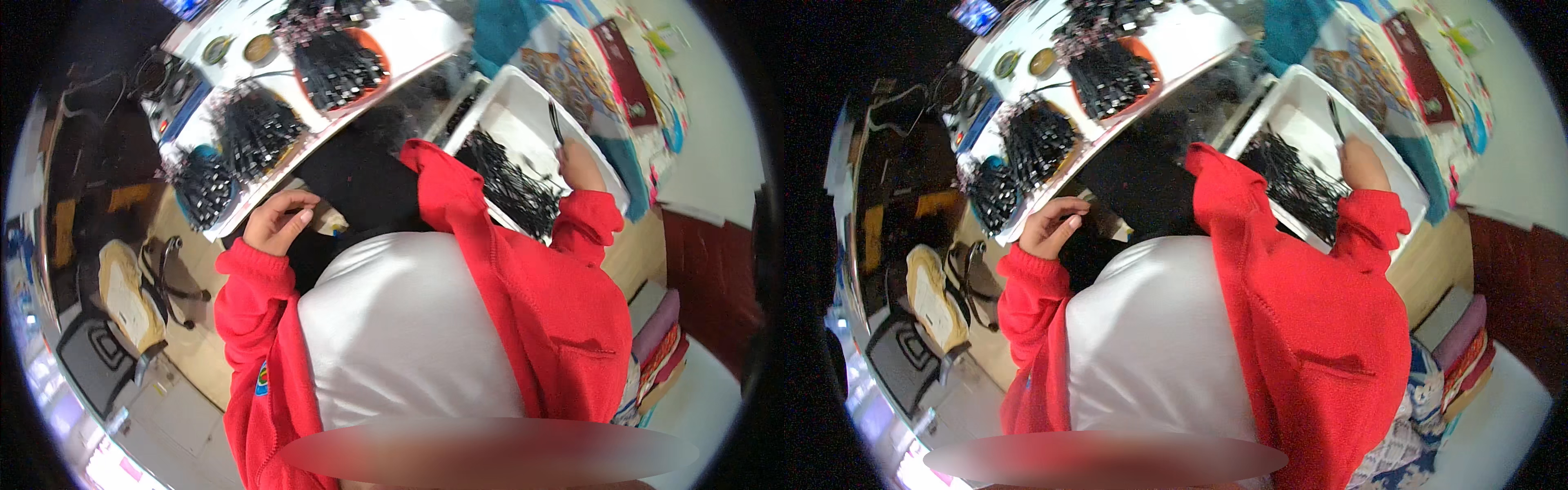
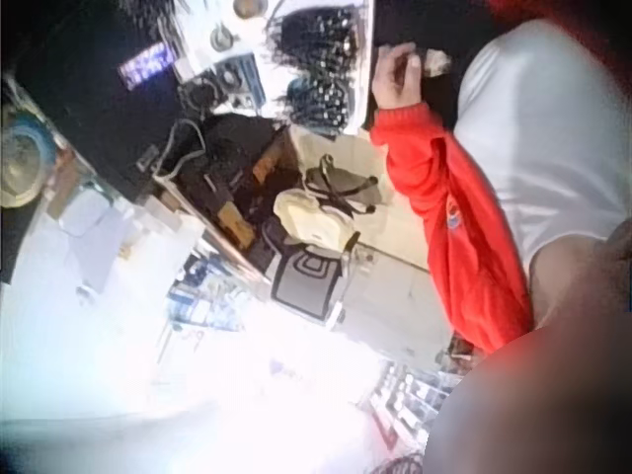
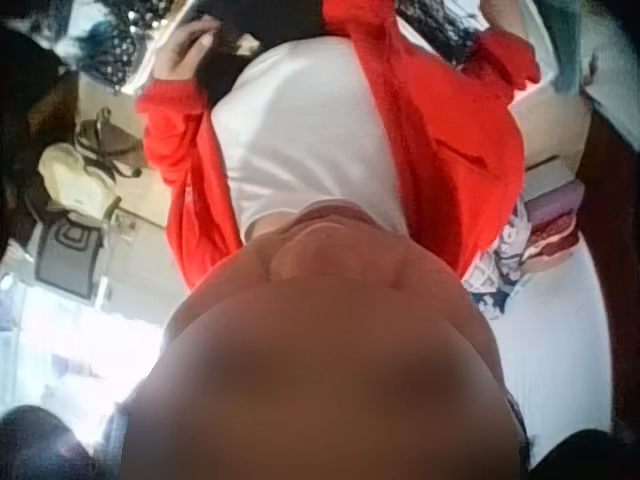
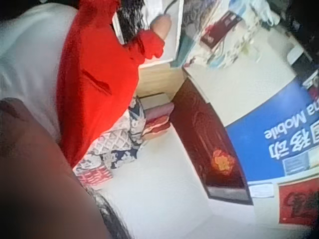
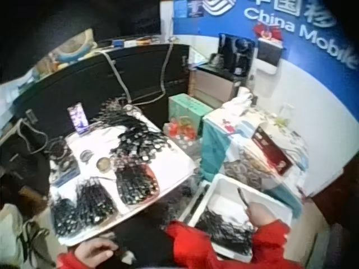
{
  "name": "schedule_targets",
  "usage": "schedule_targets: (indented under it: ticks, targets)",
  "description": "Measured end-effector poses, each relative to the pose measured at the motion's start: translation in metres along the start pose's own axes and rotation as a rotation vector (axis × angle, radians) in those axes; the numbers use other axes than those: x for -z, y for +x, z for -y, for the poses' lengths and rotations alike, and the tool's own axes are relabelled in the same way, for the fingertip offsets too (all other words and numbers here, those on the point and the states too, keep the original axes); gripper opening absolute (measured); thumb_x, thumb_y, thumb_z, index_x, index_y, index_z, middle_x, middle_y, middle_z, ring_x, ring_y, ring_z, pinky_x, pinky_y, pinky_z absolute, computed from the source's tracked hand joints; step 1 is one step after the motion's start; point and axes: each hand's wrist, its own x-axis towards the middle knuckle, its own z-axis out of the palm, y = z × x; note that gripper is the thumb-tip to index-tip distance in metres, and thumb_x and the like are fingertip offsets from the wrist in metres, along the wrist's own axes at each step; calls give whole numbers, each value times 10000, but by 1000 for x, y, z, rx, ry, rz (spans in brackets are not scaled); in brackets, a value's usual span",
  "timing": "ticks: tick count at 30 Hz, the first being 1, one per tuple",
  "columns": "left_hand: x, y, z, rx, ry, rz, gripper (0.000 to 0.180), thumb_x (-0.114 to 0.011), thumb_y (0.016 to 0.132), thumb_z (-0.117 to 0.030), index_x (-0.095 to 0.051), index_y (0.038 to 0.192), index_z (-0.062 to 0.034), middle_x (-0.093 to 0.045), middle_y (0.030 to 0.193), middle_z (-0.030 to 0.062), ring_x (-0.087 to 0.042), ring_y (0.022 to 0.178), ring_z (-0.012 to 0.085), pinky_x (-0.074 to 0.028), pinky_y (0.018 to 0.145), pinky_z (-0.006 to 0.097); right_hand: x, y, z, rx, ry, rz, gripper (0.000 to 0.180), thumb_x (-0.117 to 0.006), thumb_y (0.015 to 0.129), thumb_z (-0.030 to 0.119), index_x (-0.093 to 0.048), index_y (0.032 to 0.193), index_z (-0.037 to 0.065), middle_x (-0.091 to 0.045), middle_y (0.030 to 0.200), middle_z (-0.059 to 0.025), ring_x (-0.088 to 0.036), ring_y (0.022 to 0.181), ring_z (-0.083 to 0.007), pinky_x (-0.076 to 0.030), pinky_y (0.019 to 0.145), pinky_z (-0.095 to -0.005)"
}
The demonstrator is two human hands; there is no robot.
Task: The person repeatedly picks black wires from trays on a table, attaches small white connectors to the wire ends, and places the finished units into a white bin. The process is continuous and repetitive throughout the clip.
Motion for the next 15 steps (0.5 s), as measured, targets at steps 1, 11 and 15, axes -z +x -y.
schedule_targets:
  ticks: [1,11,15]
  targets:
    - [7,-6,9,89,-10,-58,240,-563,895,-84,-571,1105,32,-608,1049,100,-568,972,154,-445,855,265,-23,19,-17,-87,-265,4,216,-409,893,125,-587,922,4,-630,867,-240,-614,846,-395,-480,721,-469]
    - [69,-19,21,40,534,-893,152,-623,823,-120,-658,929,-17,-650,767,122,-630,687,177,-489,641,292,-203,130,-22,-220,-170,134,261,-476,889,216,-588,972,-5,-620,978,-260,-592,944,-422,-474,796,-492]
    - [115,-6,16,217,919,-1075,164,-628,804,-181,-636,850,-24,-636,820,172,-621,761,332,-491,680,414,-221,120,19,-114,-137,222,347,-500,862,300,-621,960,-11,-620,982,-268,-590,952,-429,-477,812,-481]
